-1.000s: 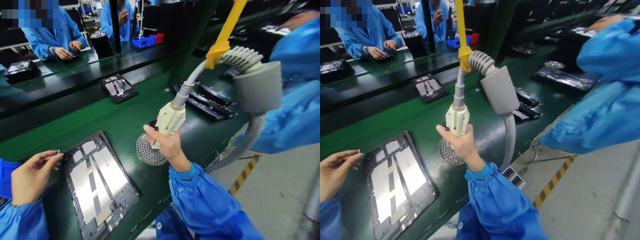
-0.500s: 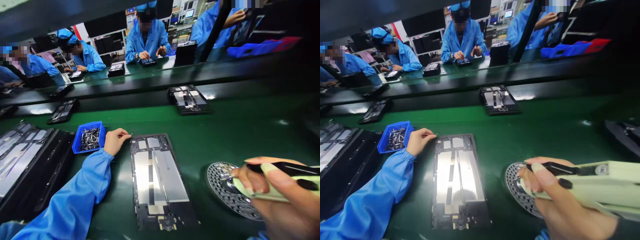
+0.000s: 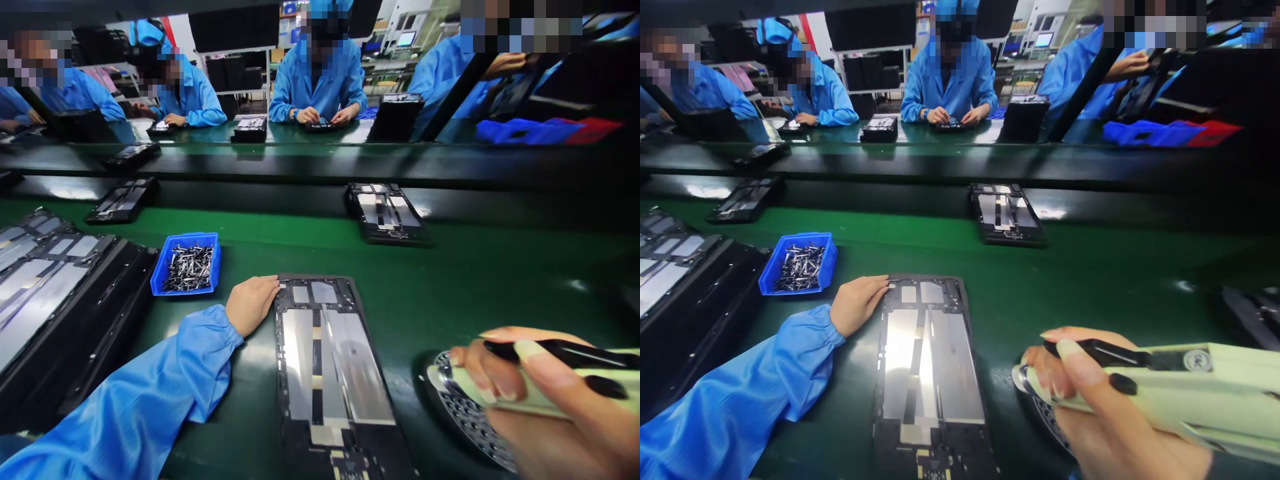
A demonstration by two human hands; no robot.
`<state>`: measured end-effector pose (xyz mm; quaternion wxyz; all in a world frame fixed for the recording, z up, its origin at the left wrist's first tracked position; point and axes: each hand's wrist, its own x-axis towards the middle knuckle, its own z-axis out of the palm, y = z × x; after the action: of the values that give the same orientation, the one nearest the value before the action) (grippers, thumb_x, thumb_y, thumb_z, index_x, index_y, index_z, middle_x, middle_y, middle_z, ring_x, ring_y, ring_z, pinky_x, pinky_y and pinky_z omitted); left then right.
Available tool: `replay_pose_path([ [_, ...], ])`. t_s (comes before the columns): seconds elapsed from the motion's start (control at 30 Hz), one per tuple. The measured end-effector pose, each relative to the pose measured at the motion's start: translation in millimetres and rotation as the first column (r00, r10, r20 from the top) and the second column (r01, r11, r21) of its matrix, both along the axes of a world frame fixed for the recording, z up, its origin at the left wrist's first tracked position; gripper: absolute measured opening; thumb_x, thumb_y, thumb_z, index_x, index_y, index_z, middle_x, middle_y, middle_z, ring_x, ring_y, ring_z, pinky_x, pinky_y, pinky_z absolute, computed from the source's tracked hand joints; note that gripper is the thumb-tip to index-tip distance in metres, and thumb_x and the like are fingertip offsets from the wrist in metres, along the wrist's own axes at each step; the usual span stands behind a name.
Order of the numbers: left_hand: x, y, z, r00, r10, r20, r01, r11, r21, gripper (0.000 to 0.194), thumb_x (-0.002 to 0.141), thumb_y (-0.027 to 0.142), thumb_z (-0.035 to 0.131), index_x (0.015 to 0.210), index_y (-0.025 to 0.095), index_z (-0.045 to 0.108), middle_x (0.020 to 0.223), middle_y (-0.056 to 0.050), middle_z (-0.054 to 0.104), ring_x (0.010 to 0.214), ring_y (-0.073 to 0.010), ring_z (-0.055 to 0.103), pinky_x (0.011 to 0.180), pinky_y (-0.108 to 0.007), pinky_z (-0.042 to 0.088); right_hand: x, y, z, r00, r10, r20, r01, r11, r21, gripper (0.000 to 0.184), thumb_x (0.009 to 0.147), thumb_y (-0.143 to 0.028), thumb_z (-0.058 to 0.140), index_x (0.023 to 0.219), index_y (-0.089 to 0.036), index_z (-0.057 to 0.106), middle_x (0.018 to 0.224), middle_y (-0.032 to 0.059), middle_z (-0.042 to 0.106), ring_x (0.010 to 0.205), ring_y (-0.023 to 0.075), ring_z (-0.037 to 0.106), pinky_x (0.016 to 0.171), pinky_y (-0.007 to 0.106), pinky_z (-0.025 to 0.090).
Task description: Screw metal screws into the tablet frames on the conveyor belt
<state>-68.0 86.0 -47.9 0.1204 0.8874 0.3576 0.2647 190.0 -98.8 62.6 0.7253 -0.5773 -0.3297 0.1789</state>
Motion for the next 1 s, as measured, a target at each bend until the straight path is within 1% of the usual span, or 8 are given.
replay_pose_path([
  [0.1, 2, 4, -4.1, 0.989, 0.012, 0.148, -0.003, 0.998, -0.062, 0.022, 0.102, 0.025, 0.058, 0.100, 0.020, 0.080, 0.105, -0.008, 0.083, 0.097, -0.0221, 0.079, 0.092, -0.034, 0.063, -14, 22, 15.6, 0.982, 0.084, -0.168, -0.095, 0.994, -0.055, 0.032, 0.056, -0.049, 0.098, 0.061, -0.024, 0.078, 0.041, 0.0011, 0.050, 0.036, 0.0172, 0.047, 0.041, 0.038, 0.042],
  [0.17, 6, 9, -1.3, 0.975, 0.079, 0.208, -0.029, 0.971, -0.236, 0.017, 0.097, 0.022, 0.063, 0.095, 0.019, 0.080, 0.097, -0.006, 0.082, 0.088, -0.0200, 0.078, 0.083, -0.030, 0.063, -27, 43, 20.8, 0.973, 0.147, -0.175, -0.148, 0.989, 0.007, 0.032, 0.057, -0.047, 0.098, 0.062, -0.022, 0.078, 0.040, -0.0013, 0.049, 0.034, 0.0149, 0.046, 0.040, 0.034, 0.042],
  [0.3, 10, 19, 11.1, 0.944, 0.207, 0.258, -0.028, 0.828, -0.561, 0.013, 0.087, 0.018, 0.072, 0.096, 0.017, 0.082, 0.093, -0.005, 0.081, 0.080, -0.0171, 0.074, 0.074, -0.025, 0.059, -59, 95, 13.7, 0.941, 0.280, -0.192, -0.259, 0.957, 0.131, 0.029, 0.064, -0.041, 0.094, 0.064, -0.019, 0.075, 0.037, -0.0059, 0.046, 0.032, 0.0108, 0.044, 0.042, 0.030, 0.048],
  [0.43, 11, 23, 21.1, 0.950, 0.213, 0.227, 0.016, 0.697, -0.717, 0.007, 0.083, 0.017, 0.076, 0.084, 0.016, 0.083, 0.082, -0.004, 0.079, 0.074, -0.0168, 0.070, 0.075, -0.026, 0.055, -88, 139, -2.8, 0.912, 0.368, -0.178, -0.350, 0.928, 0.127, 0.027, 0.072, -0.035, 0.087, 0.061, -0.021, 0.068, 0.040, -0.0073, 0.049, 0.036, 0.0107, 0.049, 0.048, 0.029, 0.055],
  [0.5, 12, 21, 24.2, 0.942, 0.248, 0.225, 0.006, 0.660, -0.751, 0.007, 0.083, 0.015, 0.076, 0.081, 0.015, 0.083, 0.077, -0.003, 0.078, 0.071, -0.0159, 0.068, 0.073, -0.025, 0.052, -98, 154, -9.7, 0.909, 0.387, -0.158, -0.370, 0.920, 0.125, 0.026, 0.074, -0.034, 0.086, 0.062, -0.021, 0.067, 0.041, -0.0080, 0.050, 0.036, 0.0108, 0.050, 0.048, 0.029, 0.057],
  [0.67, 19, 18, 33.4, 0.918, 0.297, 0.264, 0.028, 0.614, -0.789, 0.018, 0.082, 0.006, 0.073, 0.066, 0.015, 0.078, 0.063, 0.001, 0.071, 0.063, -0.0123, 0.062, 0.067, -0.022, 0.047, -110, 169, -21.6, 0.903, 0.403, -0.149, -0.390, 0.914, 0.108, 0.025, 0.073, -0.035, 0.085, 0.062, -0.020, 0.068, 0.040, -0.0085, 0.050, 0.035, 0.0104, 0.049, 0.047, 0.028, 0.057],
  [0.87, 25, 26, 44.3, 0.901, 0.374, 0.220, 0.084, 0.346, -0.934, 0.027, 0.081, -0.003, 0.069, 0.059, 0.013, 0.070, 0.058, 0.003, 0.064, 0.053, -0.0093, 0.056, 0.055, -0.020, 0.052, -113, 171, -31.5, 0.913, 0.380, -0.147, -0.369, 0.924, 0.096, 0.029, 0.073, -0.035, 0.085, 0.059, -0.021, 0.064, 0.042, -0.0075, 0.052, 0.038, 0.0119, 0.055, 0.047, 0.027, 0.053],
  [1.0, 27, 26, 43.6, 0.898, 0.383, 0.215, 0.080, 0.337, -0.938, 0.026, 0.079, -0.005, 0.071, 0.059, 0.012, 0.068, 0.058, 0.002, 0.064, 0.051, -0.0079, 0.055, 0.049, -0.017, 0.052, -115, 173, -34.8, 0.915, 0.375, -0.148, -0.364, 0.926, 0.100, 0.030, 0.073, -0.034, 0.084, 0.057, -0.021, 0.062, 0.041, -0.0074, 0.052, 0.037, 0.0111, 0.054, 0.047, 0.026, 0.053],
])
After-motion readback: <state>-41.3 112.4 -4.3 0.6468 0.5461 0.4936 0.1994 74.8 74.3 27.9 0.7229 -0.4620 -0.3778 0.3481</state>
